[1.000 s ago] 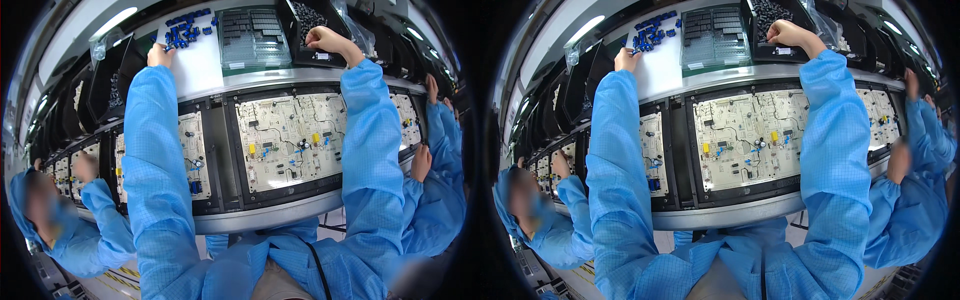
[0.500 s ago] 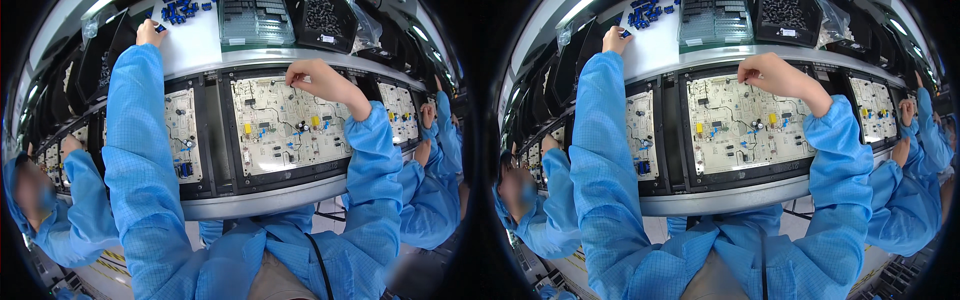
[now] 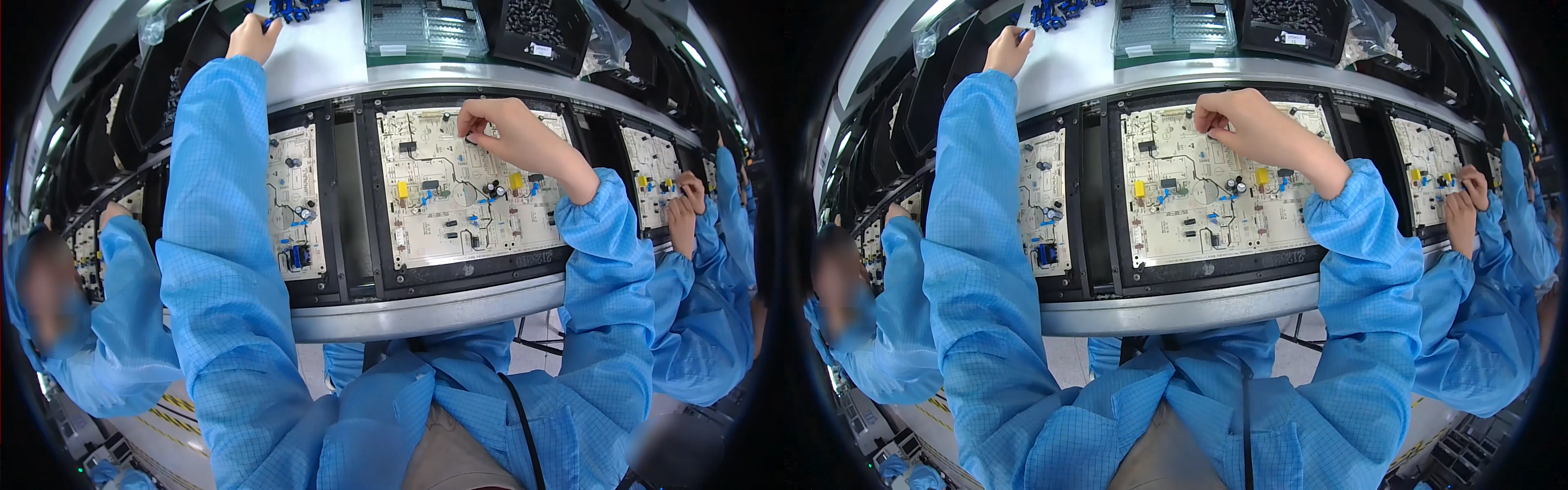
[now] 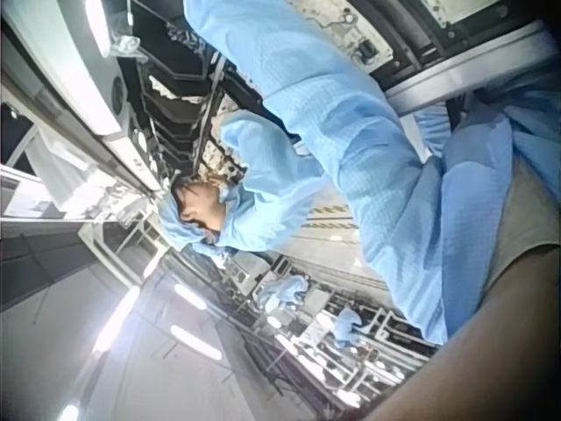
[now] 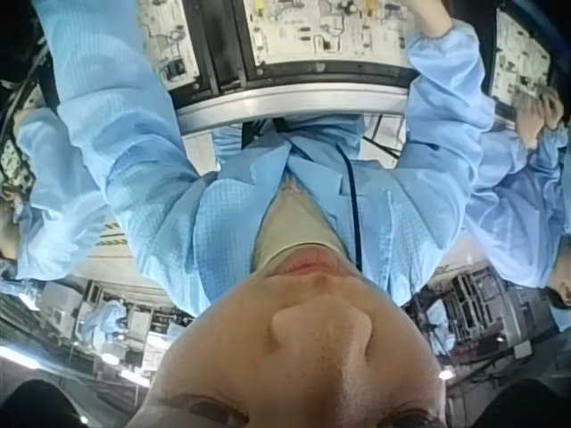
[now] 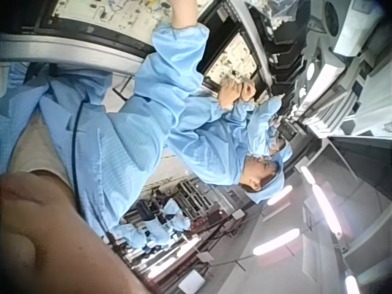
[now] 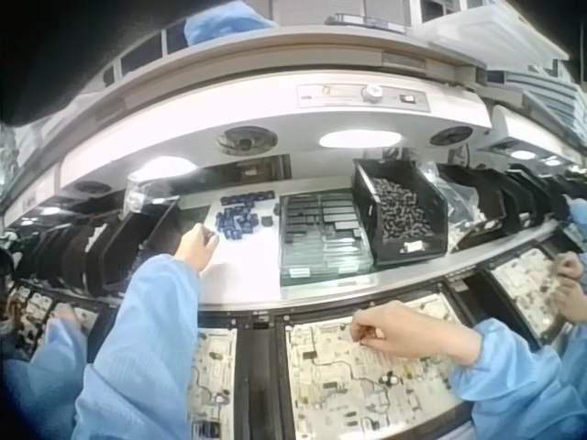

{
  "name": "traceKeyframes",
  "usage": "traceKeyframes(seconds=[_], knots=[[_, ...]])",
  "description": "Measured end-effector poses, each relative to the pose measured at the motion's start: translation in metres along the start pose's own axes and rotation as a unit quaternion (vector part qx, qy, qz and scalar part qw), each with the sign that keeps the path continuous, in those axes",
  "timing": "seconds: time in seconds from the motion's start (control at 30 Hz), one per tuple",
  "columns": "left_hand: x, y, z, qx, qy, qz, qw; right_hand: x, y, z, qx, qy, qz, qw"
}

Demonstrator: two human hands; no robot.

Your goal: Placing electronic components onto printed circuit boards on an assembly line.

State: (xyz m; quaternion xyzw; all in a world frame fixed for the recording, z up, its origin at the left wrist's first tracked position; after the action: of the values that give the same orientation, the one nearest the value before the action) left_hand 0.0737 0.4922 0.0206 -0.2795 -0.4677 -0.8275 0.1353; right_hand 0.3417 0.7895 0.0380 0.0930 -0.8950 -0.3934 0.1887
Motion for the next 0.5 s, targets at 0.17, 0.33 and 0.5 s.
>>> traceKeyframes(seconds=[0.17,0.33,0.5], knots=[[-0.02,0.031,0.055,-0.202,0.016,-0.138,0.969,-0.002,-0.002,0.002,0.006,-0.008,0.019,1.0],[-0.083,0.087,0.155,-0.59,-0.078,-0.265,0.759,-0.004,-0.004,-0.009,-0.031,0.047,0.027,0.998],[-0.152,0.108,0.191,-0.517,0.036,-0.285,0.806,0.002,0.013,-0.016,-0.101,0.131,0.058,0.985]])
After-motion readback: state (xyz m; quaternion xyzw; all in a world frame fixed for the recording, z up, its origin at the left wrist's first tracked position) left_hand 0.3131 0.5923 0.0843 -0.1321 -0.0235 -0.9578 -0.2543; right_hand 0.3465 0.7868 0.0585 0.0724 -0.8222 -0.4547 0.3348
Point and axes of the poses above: each hand's wrist, its own x-axis towards the middle knuckle, its own y-axis out of the back of the hand, z = x × y, the point moved 5 cm from there along x, towards the middle knuckle, and after that the axes turned 15 degrees about z, right-handed, at the moved point
